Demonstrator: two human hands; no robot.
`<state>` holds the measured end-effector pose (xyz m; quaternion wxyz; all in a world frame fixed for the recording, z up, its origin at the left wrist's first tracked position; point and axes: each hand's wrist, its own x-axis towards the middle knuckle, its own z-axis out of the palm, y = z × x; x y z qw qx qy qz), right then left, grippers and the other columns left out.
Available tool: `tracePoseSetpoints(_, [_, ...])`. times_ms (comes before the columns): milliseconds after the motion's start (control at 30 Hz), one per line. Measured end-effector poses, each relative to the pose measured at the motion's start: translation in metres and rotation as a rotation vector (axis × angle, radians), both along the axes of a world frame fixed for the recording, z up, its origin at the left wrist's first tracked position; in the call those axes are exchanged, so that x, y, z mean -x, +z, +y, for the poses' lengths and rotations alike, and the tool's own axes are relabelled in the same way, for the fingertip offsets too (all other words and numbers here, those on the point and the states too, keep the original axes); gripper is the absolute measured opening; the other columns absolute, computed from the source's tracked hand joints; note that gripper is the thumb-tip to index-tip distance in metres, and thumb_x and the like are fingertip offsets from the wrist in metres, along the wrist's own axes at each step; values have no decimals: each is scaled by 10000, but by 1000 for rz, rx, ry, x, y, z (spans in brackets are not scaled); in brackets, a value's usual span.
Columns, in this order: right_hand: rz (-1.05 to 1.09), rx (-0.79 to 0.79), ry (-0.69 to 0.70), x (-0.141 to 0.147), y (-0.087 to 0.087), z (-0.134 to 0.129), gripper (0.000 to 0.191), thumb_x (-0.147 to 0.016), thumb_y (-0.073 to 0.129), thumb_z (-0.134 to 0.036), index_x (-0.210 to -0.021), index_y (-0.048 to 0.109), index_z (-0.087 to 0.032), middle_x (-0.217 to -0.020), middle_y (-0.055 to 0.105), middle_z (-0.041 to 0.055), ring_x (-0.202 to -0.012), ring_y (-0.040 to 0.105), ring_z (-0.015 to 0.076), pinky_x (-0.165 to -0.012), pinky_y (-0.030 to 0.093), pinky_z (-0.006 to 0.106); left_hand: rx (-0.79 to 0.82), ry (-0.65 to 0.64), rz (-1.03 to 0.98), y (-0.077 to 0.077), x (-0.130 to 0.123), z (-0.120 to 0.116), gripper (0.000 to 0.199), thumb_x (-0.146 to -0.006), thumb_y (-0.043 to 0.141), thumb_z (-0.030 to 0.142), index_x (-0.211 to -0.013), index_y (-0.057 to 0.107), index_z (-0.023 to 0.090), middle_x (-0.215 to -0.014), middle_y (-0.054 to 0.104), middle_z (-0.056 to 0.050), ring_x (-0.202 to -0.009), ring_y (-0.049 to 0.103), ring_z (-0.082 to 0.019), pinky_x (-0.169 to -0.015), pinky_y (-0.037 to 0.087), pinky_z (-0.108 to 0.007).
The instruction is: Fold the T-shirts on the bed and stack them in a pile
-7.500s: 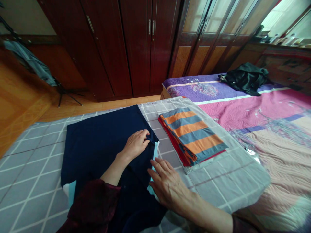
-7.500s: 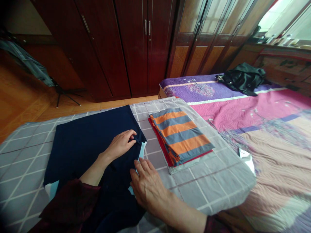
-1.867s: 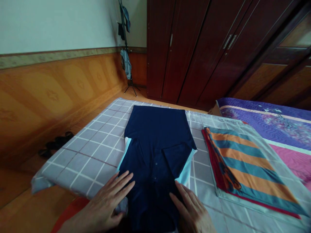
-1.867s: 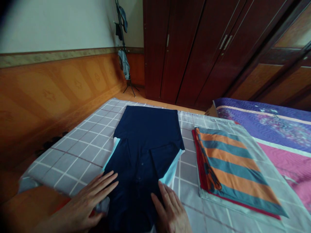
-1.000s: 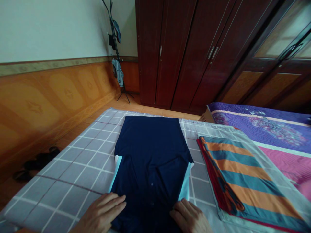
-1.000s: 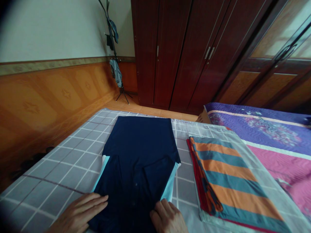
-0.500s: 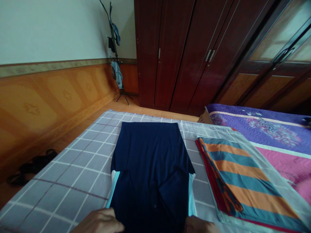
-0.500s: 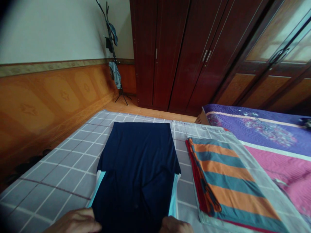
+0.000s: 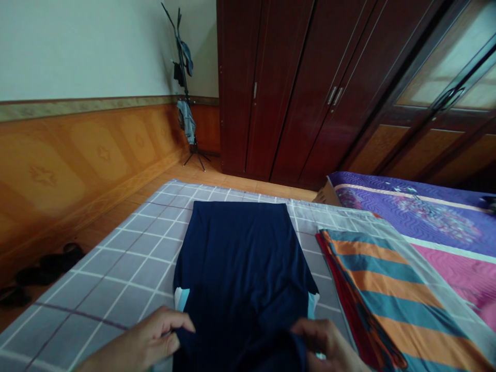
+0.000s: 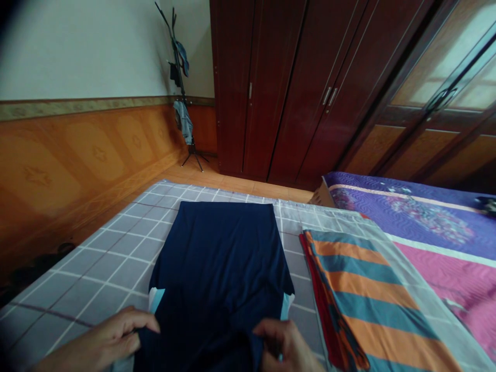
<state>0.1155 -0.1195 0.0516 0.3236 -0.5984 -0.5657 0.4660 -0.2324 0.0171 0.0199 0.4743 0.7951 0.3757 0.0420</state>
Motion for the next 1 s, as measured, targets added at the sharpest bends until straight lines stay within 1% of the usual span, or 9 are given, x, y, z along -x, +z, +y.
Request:
tracePoseSetpoints(67, [140, 98, -29, -7, 5, 46, 235, -747, 611, -410, -689, 638, -183, -569, 586, -6, -487, 523, 107, -452, 400, 200, 122, 129, -122, 5, -13, 39, 330, -765, 592, 401, -1024, 675, 212, -983, 698, -46, -917, 634, -207, -812, 500, -282])
tracePoseSetpoints(200, [104, 42, -357, -29, 5, 150, 191, -716, 660, -334, -800, 633, -165, -564, 548, -24, -503, 493, 93, -479, 402, 196, 324, 491, -292, 7, -53, 116, 441, -687, 705, 440, -1035, 646, 177, -939, 687, -53, -929, 627, -231, -776, 496, -291])
tracePoseSetpoints(300, [46, 51, -467, -44, -15, 187, 260, -805, 582, -355, -952, 612, -143, -649, 602, 19, -525, 529, 112, -503, 438, 225, 402, 572, -349, -7, -63, 136, 508, -693, 714, 474, -1098, 595, 191, -892, 661, -36, -822, 634, -206, -637, 494, -265])
tracePoseSetpoints(467, [-130, 46, -501, -56, -45, 165, 351, -869, 492, -407, -1038, 609, -123, -842, 667, 83, -682, 616, 154, -600, 466, 250, 455, 642, -489, -25, -38, 114, 654, -706, 731, 452, -1241, 443, 211, -999, 631, -53, -844, 637, -190, -718, 517, -307])
tracePoseSetpoints(633, [-426, 81, -473, -54, -43, 130, 276, -687, 697, -452, -780, 673, -193, -706, 639, 63, -804, 620, 262, -661, 416, 305, 305, 728, -382, -27, -27, 87, 756, -669, 718, 514, -1259, 366, 196, -1011, 637, -68, -794, 657, -216, -705, 509, -340])
tracePoseSetpoints(733, [-640, 128, -408, -49, -44, 118, 273, -719, 655, -436, -590, 586, -206, -576, 538, 35, -722, 597, 253, -627, 357, 304, 170, 626, -306, -32, -36, 73, 765, -665, 692, 472, -1280, 348, 171, -842, 645, -21, -733, 634, -201, -680, 474, -314])
tracePoseSetpoints(833, [-705, 158, -351, -46, -43, 111, 307, -810, 539, -383, -562, 510, -204, -563, 481, 12, -650, 554, 194, -579, 309, 273, 19, 486, -224, -33, -47, 62, 679, -714, 613, 395, -1297, 355, 160, -638, 536, 57, -593, 536, -148, -590, 387, -261])
tracePoseSetpoints(900, [-641, 168, -316, -47, -40, 106, 326, -834, 498, -375, -560, 477, -201, -548, 446, -7, -590, 510, 152, -540, 287, 252, 19, 426, -190, -30, -48, 56, 623, -754, 550, 392, -1297, 355, 155, -584, 457, 78, -532, 457, -125, -542, 316, -244])
tracePoseSetpoints(1000, [-514, 194, -229, -50, -34, 87, 356, -851, 458, -401, -557, 444, -201, -512, 386, -37, -488, 413, 101, -478, 262, 231, 141, 336, -190, -25, -33, 48, 591, -801, 499, 424, -1311, 328, 180, -650, 484, 58, -565, 453, -120, -543, 287, -236])
